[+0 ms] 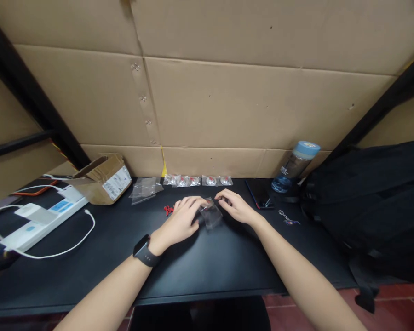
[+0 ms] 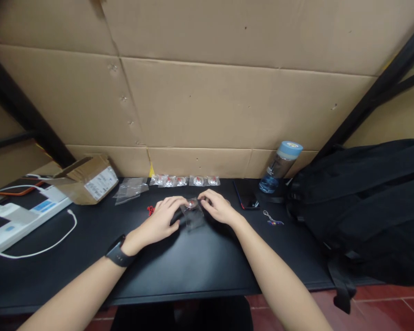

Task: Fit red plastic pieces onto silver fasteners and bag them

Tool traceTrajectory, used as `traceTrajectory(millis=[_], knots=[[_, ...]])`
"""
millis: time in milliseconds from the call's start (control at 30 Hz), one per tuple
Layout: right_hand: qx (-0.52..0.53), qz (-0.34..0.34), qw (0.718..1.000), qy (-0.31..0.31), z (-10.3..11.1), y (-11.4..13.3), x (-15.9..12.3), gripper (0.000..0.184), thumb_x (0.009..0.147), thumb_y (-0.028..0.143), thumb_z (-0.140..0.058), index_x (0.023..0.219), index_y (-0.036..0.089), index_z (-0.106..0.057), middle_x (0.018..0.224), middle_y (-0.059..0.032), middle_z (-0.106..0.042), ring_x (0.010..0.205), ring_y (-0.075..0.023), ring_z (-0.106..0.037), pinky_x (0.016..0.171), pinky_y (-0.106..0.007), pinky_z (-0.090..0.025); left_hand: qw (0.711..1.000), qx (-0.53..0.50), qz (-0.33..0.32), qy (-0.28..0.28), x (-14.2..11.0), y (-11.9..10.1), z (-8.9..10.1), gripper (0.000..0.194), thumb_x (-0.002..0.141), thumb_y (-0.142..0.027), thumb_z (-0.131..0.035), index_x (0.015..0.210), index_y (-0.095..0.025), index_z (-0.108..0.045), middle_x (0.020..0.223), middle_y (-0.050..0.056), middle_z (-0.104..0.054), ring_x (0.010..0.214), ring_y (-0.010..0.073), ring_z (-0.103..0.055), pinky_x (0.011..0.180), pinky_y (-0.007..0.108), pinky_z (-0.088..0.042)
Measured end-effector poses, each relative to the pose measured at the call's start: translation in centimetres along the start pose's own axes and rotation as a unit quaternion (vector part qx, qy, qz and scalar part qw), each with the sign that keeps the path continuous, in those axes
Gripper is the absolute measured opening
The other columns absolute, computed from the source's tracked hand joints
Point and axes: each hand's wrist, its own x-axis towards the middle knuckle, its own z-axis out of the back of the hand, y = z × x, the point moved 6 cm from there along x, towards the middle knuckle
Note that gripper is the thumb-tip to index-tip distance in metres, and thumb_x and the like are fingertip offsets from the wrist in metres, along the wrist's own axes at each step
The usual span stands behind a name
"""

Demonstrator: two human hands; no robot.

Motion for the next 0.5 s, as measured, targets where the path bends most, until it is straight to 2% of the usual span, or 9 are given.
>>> traceTrajectory(millis=[100, 167, 233, 300, 500], knots=[[-0.02, 0.007, 1.0, 0.01, 0.1, -0.3, -0.2, 0.025, 0.086, 0.01, -0.06, 0.107, 0.023, -0.064, 0.109, -0.0056, -0.061, 0.091, -0.0174, -0.059, 0.082, -0.029, -0.049, 0.998, 0.033, 0.038, -0.045, 0.5, 0.3, -0.3, 0.038, 0.088, -0.02, -0.065, 0.125, -0.027, -0.059, 0.13, 0.007, -0.06, 0.122, 0.0272, -0.048, 0.096, 0.042, -0.038], [-0.03, 0.011, 0.999, 0.015, -0.4, -0.3, -0.1, 0.024, 0.08, 0.014, -0.069, 0.103, 0.022, -0.066, 0.109, -0.0053, -0.06, 0.095, -0.0187, -0.059, 0.086, -0.031, -0.049, 0.997, 0.042, 0.045, -0.05, 0.7, 0.4, -0.7, 0.024, 0.09, -0.028, -0.067, 0.114, -0.026, -0.064, 0.122, 0.006, -0.064, 0.117, 0.0264, -0.05, 0.093, 0.041, -0.036], [-0.03, 0.012, 0.999, 0.012, -0.8, -0.3, 0.0, 0.017, 0.081, 0.02, -0.074, 0.097, 0.022, -0.067, 0.105, -0.0048, -0.062, 0.097, -0.0196, -0.06, 0.09, -0.033, -0.048, 0.997, 0.034, 0.049, -0.05, 0.8, 0.6, -0.9, 0.013, 0.092, -0.034, -0.066, 0.104, -0.026, -0.067, 0.114, 0.004, -0.067, 0.113, 0.0251, -0.051, 0.091, 0.041, -0.034], [-0.023, 0.016, 1.0, 0.012, -0.9, -0.3, 0.2, 0.005, 0.087, 0.026, -0.071, 0.09, 0.022, -0.069, 0.102, -0.0046, -0.063, 0.098, -0.0198, -0.06, 0.093, -0.034, -0.047, 0.996, 0.018, 0.065, -0.051, 0.8, 1.0, -0.9, 0.012, 0.094, -0.036, -0.064, 0.096, -0.026, -0.069, 0.109, 0.003, -0.068, 0.111, 0.0241, -0.052, 0.091, 0.04, -0.033], [0.031, -0.018, 0.999, 0.001, -0.5, -1.4, 0.2, 0.014, 0.092, 0.031, -0.064, 0.085, 0.02, -0.069, 0.099, -0.0052, -0.065, 0.088, -0.0172, -0.062, 0.081, -0.03, -0.049, 0.984, -0.048, 0.162, -0.062, 0.5, 3.0, -0.9, 0.019, 0.096, -0.038, -0.058, 0.091, -0.025, -0.07, 0.111, 0.004, -0.067, 0.11, 0.0247, -0.053, 0.09, 0.04, -0.036]])
